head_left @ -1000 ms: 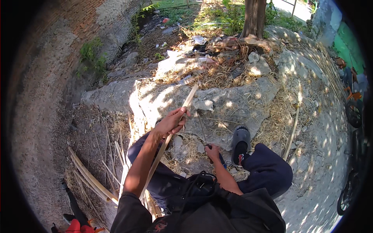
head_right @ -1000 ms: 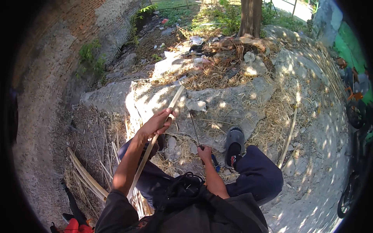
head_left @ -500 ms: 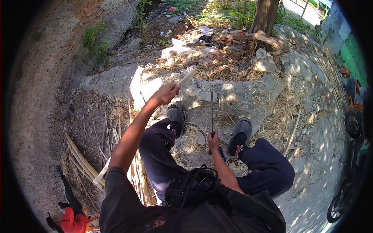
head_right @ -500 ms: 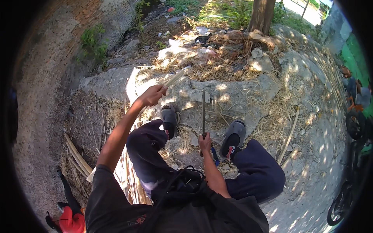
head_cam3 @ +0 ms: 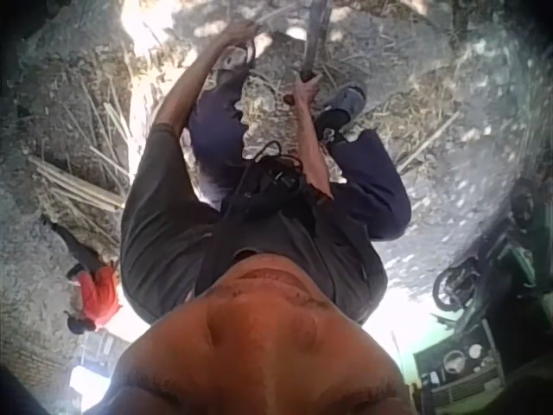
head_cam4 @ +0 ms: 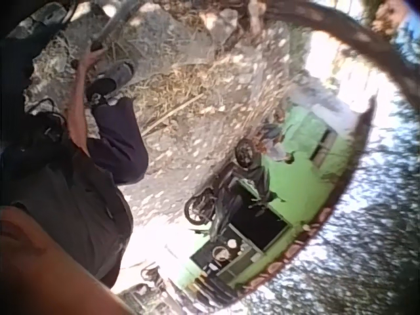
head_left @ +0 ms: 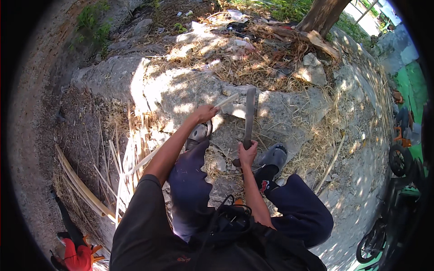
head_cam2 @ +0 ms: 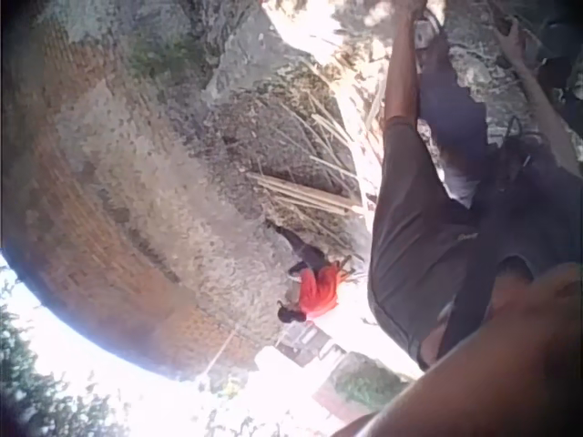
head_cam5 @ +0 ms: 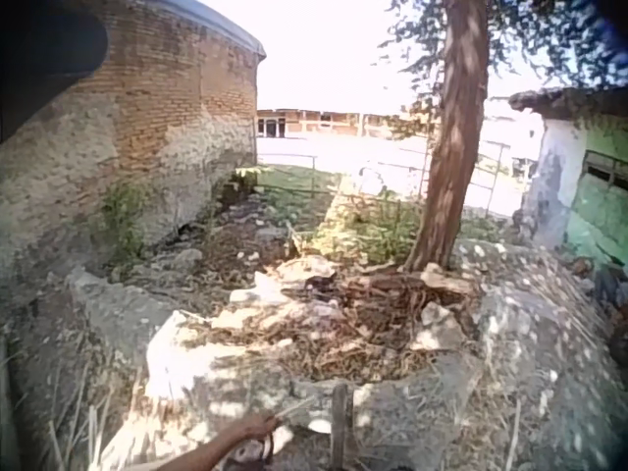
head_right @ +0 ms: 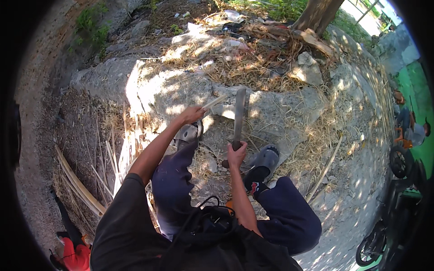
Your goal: The person snaps a piece off the end of a wooden stick by hand, shaves the stick with a machete, and carves the end using a utility knife.
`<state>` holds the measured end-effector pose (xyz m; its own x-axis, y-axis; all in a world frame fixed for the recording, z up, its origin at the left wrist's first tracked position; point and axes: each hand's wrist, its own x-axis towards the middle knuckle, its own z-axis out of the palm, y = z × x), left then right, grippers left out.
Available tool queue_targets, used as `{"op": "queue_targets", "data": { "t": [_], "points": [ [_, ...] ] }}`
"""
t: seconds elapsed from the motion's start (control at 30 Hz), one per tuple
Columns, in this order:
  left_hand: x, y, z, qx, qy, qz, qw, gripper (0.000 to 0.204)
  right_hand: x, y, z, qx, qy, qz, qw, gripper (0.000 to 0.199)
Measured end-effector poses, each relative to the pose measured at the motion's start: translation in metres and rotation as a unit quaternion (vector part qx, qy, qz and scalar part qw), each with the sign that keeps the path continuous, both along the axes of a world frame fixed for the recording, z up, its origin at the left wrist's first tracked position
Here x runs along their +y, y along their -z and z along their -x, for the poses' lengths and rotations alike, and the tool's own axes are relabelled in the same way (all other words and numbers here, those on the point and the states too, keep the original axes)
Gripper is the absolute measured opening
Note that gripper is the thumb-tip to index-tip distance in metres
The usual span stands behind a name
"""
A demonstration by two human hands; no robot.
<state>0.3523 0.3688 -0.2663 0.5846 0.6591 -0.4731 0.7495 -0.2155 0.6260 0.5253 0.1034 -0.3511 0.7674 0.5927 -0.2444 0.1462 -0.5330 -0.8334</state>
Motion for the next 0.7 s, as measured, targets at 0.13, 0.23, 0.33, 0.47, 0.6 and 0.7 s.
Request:
{"op": "queue_targets", "data": {
  "t": [0.13,0.23,0.33,0.47,0.6,0.7],
  "points": [
    [0.014,0.037,0.003,-0.041,0.003,0.026,0.999,0.059,0.010,0.010,-0.002,-0.054,-0.011,-0.048,0.997,0.044],
    [0.004,0.046,-0.021,-0.041,-0.023,0.165,0.985,0.058,0.004,0.017,-0.032,0.106,-0.034,-0.039,0.993,0.039],
    [-0.003,0.062,-0.030,-0.087,-0.024,0.189,0.978,0.052,0.013,0.013,-0.033,0.229,-0.047,-0.103,0.967,0.032],
    [-0.005,0.091,-0.013,-0.118,-0.030,0.206,0.971,0.053,0.027,-0.017,0.000,0.165,-0.016,-0.076,0.983,0.029],
    [-0.009,0.081,-0.034,-0.102,-0.017,0.175,0.979,0.058,0.023,-0.029,-0.011,-0.136,-0.012,-0.030,0.990,0.031],
    [-0.013,0.077,-0.030,-0.101,-0.035,0.178,0.978,0.060,0.028,-0.044,-0.013,-0.119,-0.011,-0.007,0.993,0.033]
  ]
}}
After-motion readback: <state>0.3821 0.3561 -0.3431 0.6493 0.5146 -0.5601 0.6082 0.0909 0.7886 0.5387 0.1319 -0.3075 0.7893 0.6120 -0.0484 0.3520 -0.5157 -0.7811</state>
